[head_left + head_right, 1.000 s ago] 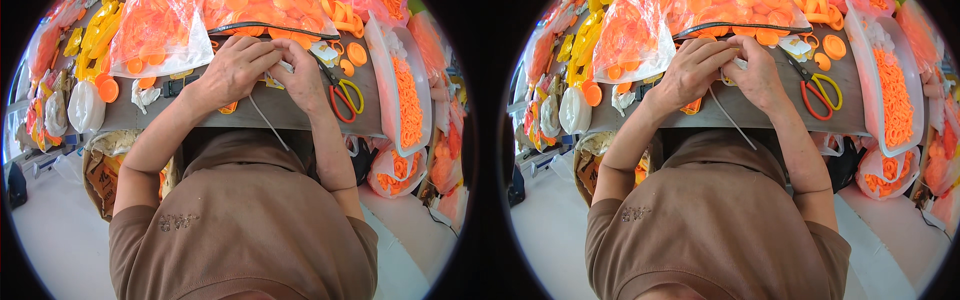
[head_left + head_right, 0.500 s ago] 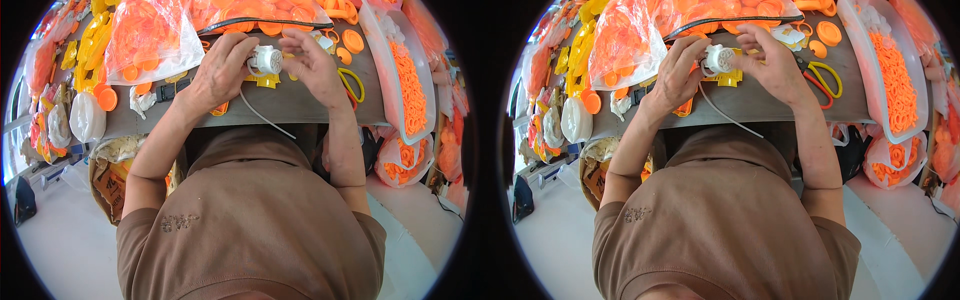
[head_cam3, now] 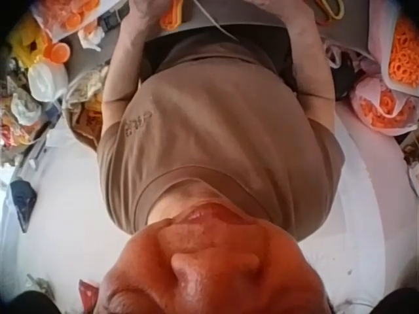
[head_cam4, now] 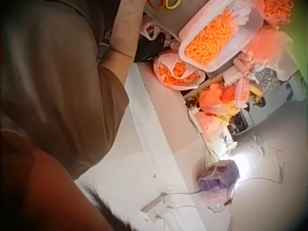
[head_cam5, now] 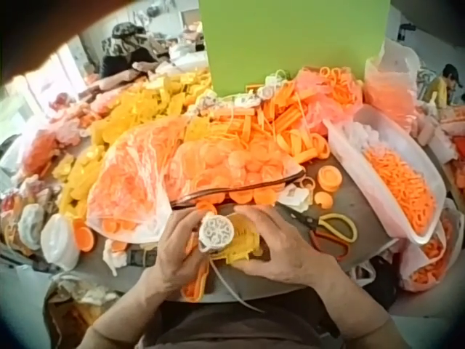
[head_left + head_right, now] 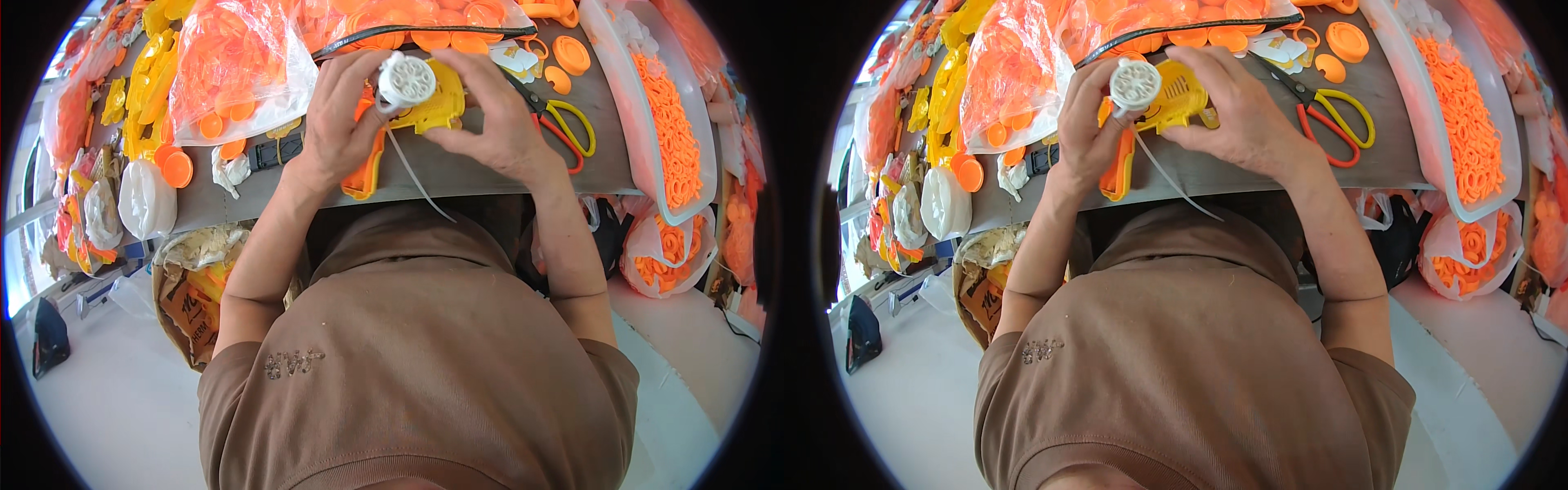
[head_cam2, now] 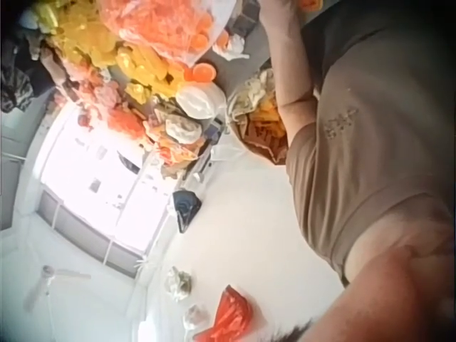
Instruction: Assembling parts of a yellow plastic toy gun.
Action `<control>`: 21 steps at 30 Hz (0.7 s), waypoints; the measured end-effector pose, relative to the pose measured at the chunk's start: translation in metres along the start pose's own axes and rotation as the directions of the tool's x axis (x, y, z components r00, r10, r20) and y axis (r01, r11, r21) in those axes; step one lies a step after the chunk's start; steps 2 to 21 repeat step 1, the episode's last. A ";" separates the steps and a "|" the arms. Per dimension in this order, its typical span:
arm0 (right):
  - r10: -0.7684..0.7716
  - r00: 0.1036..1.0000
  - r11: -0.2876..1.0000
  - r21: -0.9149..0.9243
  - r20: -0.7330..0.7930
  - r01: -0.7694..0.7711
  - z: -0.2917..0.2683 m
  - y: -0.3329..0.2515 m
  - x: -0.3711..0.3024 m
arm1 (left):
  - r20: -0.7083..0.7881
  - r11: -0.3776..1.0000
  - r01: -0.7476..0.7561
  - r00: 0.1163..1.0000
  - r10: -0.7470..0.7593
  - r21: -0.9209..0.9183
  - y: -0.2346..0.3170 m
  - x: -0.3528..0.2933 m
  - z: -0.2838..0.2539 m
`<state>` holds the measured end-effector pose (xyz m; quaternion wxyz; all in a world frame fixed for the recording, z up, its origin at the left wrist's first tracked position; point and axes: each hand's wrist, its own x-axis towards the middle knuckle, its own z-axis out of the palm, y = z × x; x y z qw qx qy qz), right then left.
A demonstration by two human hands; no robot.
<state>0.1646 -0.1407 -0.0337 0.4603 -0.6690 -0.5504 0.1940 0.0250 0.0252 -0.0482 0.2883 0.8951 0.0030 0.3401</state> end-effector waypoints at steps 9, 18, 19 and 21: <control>0.033 0.999 0.999 0.041 0.022 -0.034 -0.007 -0.006 0.004 | 0.000 0.989 0.085 0.996 -0.086 -0.121 0.001 0.001 -0.001; 0.033 0.999 0.999 0.041 0.022 -0.034 -0.007 -0.006 0.004 | 0.000 0.989 0.085 0.996 -0.086 -0.121 0.001 0.001 -0.001; 0.033 0.999 0.999 0.041 0.022 -0.034 -0.007 -0.006 0.004 | 0.000 0.989 0.085 0.996 -0.086 -0.121 0.001 0.001 -0.001; 0.033 0.999 0.999 0.041 0.022 -0.034 -0.007 -0.006 0.004 | 0.000 0.989 0.085 0.996 -0.086 -0.121 0.001 0.001 -0.001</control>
